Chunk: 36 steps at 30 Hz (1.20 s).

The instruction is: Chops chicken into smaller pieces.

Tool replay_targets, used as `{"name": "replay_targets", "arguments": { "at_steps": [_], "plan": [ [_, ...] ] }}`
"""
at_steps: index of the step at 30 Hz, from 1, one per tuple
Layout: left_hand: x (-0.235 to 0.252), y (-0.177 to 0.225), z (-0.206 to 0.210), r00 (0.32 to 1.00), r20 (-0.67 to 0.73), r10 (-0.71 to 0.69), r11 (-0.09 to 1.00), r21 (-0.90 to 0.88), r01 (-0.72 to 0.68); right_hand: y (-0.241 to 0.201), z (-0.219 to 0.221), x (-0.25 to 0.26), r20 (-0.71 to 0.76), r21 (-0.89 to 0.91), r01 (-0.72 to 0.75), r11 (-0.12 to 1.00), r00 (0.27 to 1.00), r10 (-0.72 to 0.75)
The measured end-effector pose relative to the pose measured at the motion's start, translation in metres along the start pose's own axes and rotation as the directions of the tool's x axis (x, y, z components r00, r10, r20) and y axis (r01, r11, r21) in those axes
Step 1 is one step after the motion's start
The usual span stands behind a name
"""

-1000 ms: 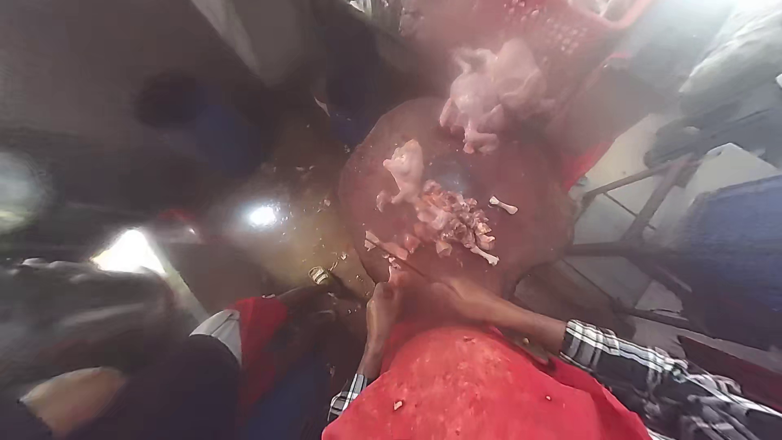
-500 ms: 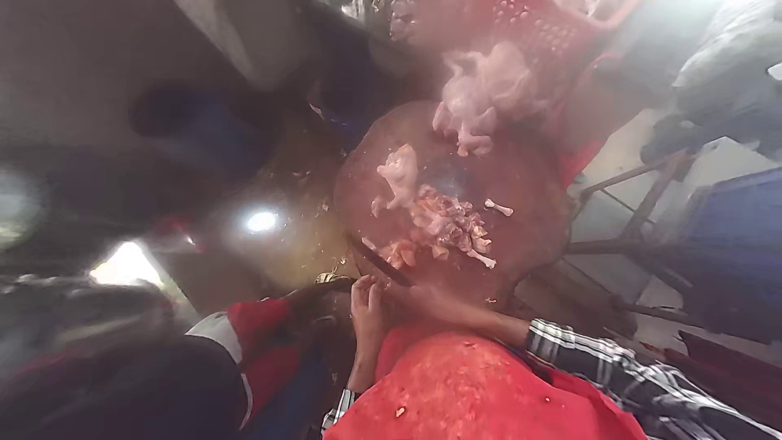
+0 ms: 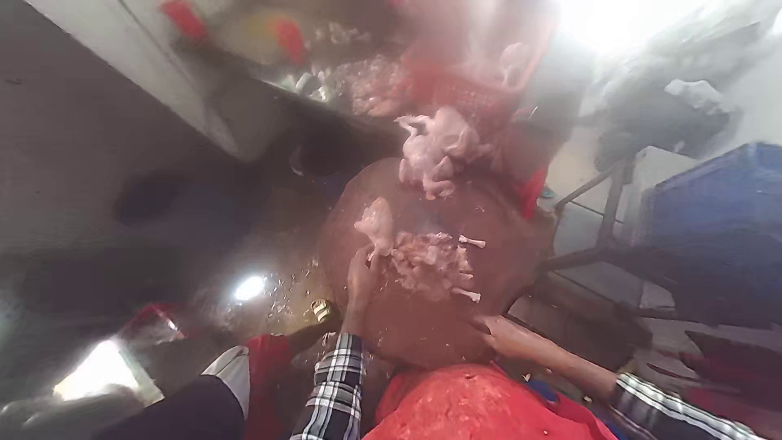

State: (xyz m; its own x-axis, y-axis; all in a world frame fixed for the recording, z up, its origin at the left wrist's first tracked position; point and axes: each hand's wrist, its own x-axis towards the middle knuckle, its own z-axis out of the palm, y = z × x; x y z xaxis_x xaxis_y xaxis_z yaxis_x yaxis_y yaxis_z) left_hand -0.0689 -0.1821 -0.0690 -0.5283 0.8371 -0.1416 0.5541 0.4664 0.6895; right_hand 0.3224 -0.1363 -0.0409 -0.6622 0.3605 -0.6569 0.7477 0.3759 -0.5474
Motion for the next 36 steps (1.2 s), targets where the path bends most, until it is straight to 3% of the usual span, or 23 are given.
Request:
{"name": "replay_targets", "arguments": {
  "at_steps": [3, 5, 8, 11, 13, 15, 19, 21, 23, 24, 26, 28, 30, 32, 33, 34, 36],
  "plan": [
    [0.031, -0.016, 0.021, 0.995, 0.093, -0.023, 0.911, 0.411, -0.017, 0.023, -0.009, -0.009, 0.222, -0.079, 0.122, 0.989, 0.97, -0.102],
    [0.044, -0.021, 0.031, 0.998, 0.055, -0.04, 0.887, 0.462, 0.01, 0.017, -0.013, 0.001, 0.211, -0.076, 0.14, 0.987, 0.97, -0.122],
    [0.037, -0.007, -0.003, 0.992, -0.007, -0.124, 0.97, 0.209, 0.122, 0.013, -0.022, 0.019, 0.155, -0.02, 0.067, 0.998, 0.986, -0.064],
    [-0.002, 0.022, -0.065, 0.979, -0.144, -0.147, 0.988, -0.059, 0.14, 0.023, -0.019, 0.035, -0.006, 0.126, -0.018, 0.992, 1.0, 0.019],
    [-0.035, 0.04, -0.103, 0.975, -0.152, -0.165, 0.979, -0.144, 0.143, 0.029, -0.002, 0.043, -0.101, 0.247, -0.011, 0.969, 0.994, 0.037],
    [-0.061, 0.058, -0.122, 0.978, -0.097, -0.185, 0.938, -0.314, 0.147, 0.032, 0.007, 0.049, -0.141, 0.256, 0.009, 0.967, 0.99, 0.028],
    [-0.11, 0.061, -0.114, 0.951, 0.107, -0.291, 0.644, -0.713, 0.277, 0.022, 0.003, 0.044, -0.123, 0.226, -0.011, 0.974, 0.992, 0.04],
    [-0.132, 0.038, -0.099, 0.934, 0.13, -0.334, 0.446, -0.851, 0.278, 0.003, -0.001, 0.041, -0.154, 0.216, -0.016, 0.976, 0.987, 0.05],
    [-0.152, 0.016, -0.071, 0.899, 0.107, -0.426, 0.342, -0.901, 0.269, -0.027, -0.008, 0.033, -0.207, 0.243, 0.028, 0.97, 0.978, 0.024],
    [-0.16, 0.005, -0.054, 0.893, 0.077, -0.443, 0.399, -0.875, 0.273, -0.047, -0.015, 0.029, -0.257, 0.252, 0.098, 0.963, 0.966, -0.031],
    [-0.176, -0.009, -0.034, 0.934, 0.023, -0.356, 0.672, -0.688, 0.273, -0.096, -0.034, 0.019, -0.339, 0.293, 0.307, 0.906, 0.919, -0.202],
    [-0.181, -0.017, -0.019, 0.894, 0.004, -0.447, 0.707, -0.61, 0.356, -0.149, -0.057, 0.004, -0.393, 0.329, 0.513, 0.793, 0.838, -0.379],
    [-0.181, -0.022, -0.018, 0.882, 0.009, -0.47, 0.726, -0.564, 0.393, -0.197, -0.068, -0.01, -0.457, 0.3, 0.686, 0.662, 0.713, -0.532],
    [-0.182, -0.022, -0.021, 0.891, 0.012, -0.454, 0.754, -0.528, 0.391, -0.217, -0.051, 0.001, -0.506, 0.206, 0.821, 0.533, 0.555, -0.66],
    [-0.181, -0.022, -0.021, 0.897, 0.001, -0.443, 0.766, -0.52, 0.379, -0.212, -0.036, 0.016, -0.488, 0.139, 0.839, 0.527, 0.521, -0.701],
    [-0.181, -0.021, -0.022, 0.899, -0.001, -0.438, 0.771, -0.515, 0.375, -0.194, -0.019, 0.032, -0.415, 0.063, 0.788, 0.613, 0.579, -0.702],
    [-0.184, -0.016, -0.029, 0.885, 0.021, -0.464, 0.771, -0.483, 0.416, -0.148, 0.01, 0.057, -0.155, -0.049, 0.465, 0.884, 0.871, -0.466]
  ]
}}
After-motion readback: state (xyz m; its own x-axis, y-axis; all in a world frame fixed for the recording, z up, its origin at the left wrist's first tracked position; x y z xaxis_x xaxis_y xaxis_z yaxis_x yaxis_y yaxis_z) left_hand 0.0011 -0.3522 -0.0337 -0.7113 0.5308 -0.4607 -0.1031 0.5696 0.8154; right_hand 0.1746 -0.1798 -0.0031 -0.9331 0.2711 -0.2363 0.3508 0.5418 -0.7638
